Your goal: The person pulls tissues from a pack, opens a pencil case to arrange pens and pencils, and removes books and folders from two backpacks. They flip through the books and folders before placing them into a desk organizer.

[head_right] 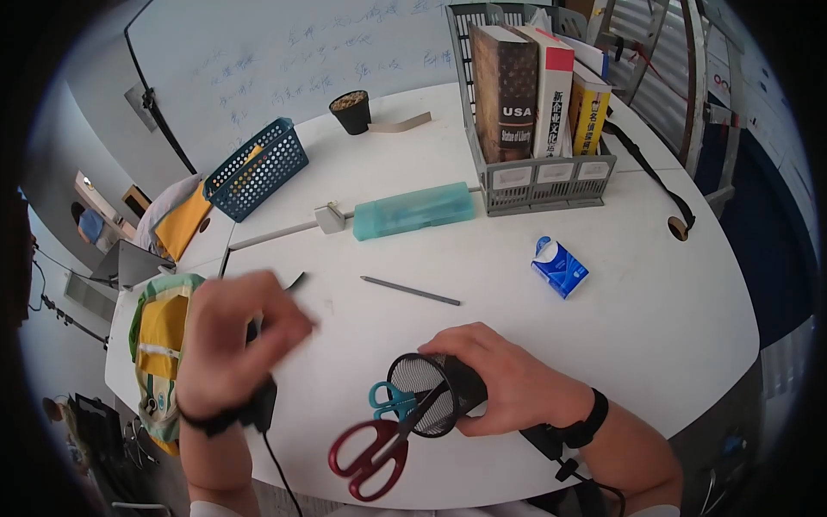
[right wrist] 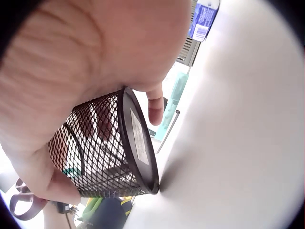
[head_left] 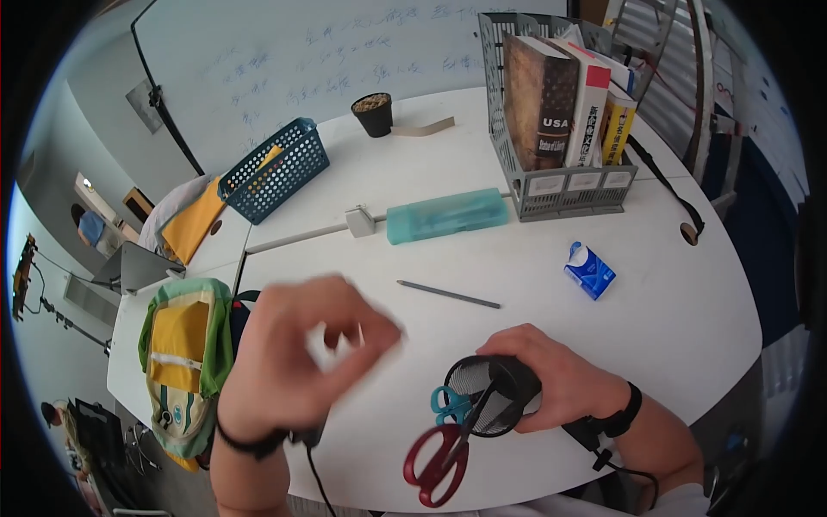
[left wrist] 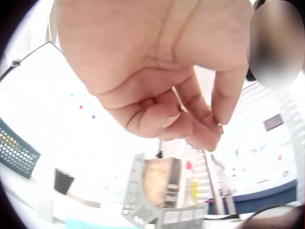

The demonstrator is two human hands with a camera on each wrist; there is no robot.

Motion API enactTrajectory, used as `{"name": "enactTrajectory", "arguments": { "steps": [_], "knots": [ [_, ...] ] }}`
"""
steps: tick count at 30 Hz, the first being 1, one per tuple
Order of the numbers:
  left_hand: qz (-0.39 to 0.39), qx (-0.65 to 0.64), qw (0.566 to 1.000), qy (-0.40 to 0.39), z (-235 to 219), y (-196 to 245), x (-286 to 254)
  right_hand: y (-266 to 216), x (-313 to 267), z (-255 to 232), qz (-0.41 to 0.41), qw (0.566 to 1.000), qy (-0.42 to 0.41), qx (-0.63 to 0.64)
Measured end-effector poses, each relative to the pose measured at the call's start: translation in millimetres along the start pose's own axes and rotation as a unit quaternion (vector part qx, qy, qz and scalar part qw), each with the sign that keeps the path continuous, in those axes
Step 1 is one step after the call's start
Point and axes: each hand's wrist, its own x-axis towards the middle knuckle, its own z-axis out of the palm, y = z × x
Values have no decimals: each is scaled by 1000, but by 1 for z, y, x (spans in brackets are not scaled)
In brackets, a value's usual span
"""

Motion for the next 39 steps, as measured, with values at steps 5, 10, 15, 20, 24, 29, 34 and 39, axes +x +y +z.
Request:
{"name": "enactTrajectory", "arguments": {
  "steps": [5,10,15,20,24,29,34,39],
  "knots": [
    [33,181,979,-82,86,-106,43,2,2,0,-15,1000,-8,10],
    [-1,225,958,-175,127,-110,62,5,2,-2,-14,1000,-3,25],
    [-25,184,975,-118,90,-112,55,3,3,-4,21,999,-1,49],
    [-69,-143,980,118,16,-65,30,17,-1,3,63,988,8,143],
    [77,-268,953,119,-2,-22,0,22,-1,11,95,974,10,205],
    [78,-120,984,-103,34,-13,9,19,-2,13,101,974,9,205],
    [69,-146,974,-162,38,-18,4,18,0,11,98,974,12,202],
    [-22,-167,978,-120,36,-20,-9,17,0,12,96,975,11,201]
  ]
}}
